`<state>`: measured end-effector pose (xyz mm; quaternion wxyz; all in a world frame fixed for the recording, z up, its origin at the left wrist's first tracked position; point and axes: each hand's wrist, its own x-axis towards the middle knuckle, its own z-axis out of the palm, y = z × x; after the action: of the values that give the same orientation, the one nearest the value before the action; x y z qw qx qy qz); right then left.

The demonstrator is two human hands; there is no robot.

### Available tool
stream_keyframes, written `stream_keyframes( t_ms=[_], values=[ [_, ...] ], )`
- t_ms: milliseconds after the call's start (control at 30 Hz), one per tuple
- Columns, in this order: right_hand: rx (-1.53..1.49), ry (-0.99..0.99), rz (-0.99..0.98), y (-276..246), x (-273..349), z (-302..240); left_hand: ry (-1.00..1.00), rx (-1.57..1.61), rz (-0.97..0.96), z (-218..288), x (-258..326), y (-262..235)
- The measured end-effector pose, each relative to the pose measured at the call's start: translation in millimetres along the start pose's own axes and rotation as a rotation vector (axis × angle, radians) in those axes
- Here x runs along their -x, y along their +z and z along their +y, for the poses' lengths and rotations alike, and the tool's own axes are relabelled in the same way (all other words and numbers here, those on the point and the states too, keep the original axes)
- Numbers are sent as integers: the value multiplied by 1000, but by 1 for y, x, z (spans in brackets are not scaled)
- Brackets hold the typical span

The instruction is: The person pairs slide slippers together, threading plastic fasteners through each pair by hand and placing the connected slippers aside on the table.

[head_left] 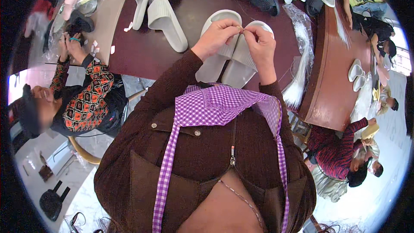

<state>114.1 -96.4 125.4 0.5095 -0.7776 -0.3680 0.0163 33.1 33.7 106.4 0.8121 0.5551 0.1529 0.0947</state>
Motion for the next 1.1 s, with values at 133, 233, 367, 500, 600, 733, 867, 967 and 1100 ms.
stream_keyframes(
  t_ms=[133, 233, 367, 500, 600, 733, 867, 967, 1100],
  values=[
    [42, -30, -22, 1, 1, 3, -55, -32, -57, -1, -3, -7],
    [62, -42, -61, -1, 3, 2, -68, -80, -72, -5, 0, -9],
    [36, -53, -60, 4, -2, 15, -11, -214, -49, -6, 0, -9],
    [230, -280, 154, 10, -6, 53, 864, -887, 369, -65, -26, -18],
    [123, -78, 140, 10, 14, 74, 657, -828, 456, -46, 0, -38],
    [75, 439, -502, 4, 51, 98, 528, -939, 784, -33, 34, -101],
    [38, 451, -461, 37, 72, 108, 382, -993, 1050, -45, 60, -184],
    [185, 353, -386, 64, 71, 116, 321, -1246, 1172, -45, 57, -210],
    [439, 320, -226, 77, 57, 97, 272, -1580, 1179, -20, 40, -209]
  ],
)
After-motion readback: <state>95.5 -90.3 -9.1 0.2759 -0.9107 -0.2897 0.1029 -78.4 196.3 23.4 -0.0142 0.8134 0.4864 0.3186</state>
